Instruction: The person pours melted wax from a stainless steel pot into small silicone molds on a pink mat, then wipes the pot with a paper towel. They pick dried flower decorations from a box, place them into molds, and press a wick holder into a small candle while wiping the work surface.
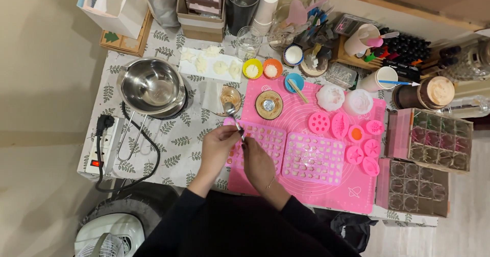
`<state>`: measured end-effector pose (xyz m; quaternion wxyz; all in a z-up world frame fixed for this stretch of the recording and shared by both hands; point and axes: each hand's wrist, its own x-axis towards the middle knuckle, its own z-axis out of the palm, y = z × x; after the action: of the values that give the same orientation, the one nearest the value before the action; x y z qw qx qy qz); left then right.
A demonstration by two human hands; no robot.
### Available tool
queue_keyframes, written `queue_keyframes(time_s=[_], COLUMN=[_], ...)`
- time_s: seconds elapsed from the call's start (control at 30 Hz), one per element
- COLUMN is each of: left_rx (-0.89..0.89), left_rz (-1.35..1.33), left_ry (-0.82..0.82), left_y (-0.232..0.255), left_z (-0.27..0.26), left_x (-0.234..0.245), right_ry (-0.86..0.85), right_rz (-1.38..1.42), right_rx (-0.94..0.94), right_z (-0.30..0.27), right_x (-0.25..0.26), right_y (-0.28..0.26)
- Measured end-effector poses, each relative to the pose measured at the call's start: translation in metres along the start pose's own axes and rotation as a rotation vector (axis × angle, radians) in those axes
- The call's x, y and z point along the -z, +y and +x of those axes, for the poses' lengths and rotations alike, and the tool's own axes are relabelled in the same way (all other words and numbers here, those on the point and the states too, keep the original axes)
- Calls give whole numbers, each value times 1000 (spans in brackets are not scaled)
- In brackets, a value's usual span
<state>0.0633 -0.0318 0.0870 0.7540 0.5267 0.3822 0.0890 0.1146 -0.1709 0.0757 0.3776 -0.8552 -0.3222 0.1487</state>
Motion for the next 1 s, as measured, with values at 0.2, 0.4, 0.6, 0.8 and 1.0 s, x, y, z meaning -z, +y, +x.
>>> queue_keyframes(time_s=[0.2,0.4,0.6,0.8,1.0], left_rx=[17,263,591,641,633], left_rz=[-47,-479,-805,-946,-819], left_ry=[-88,-30,237,177,303], left_y=[-7,-46,-45,-100,-83], left_z=[16,59,107,147,138], left_x=[-2,42,47,70,55], right_ry=[12,12,29,70,191], right_rz=[-224,262,506,397,618], right_rx=[-113,-338,-460,-474,-434], right_z=[16,23,27,35,40], right_x=[3,47,65,85,89], right_y=[37,16,24,16,34])
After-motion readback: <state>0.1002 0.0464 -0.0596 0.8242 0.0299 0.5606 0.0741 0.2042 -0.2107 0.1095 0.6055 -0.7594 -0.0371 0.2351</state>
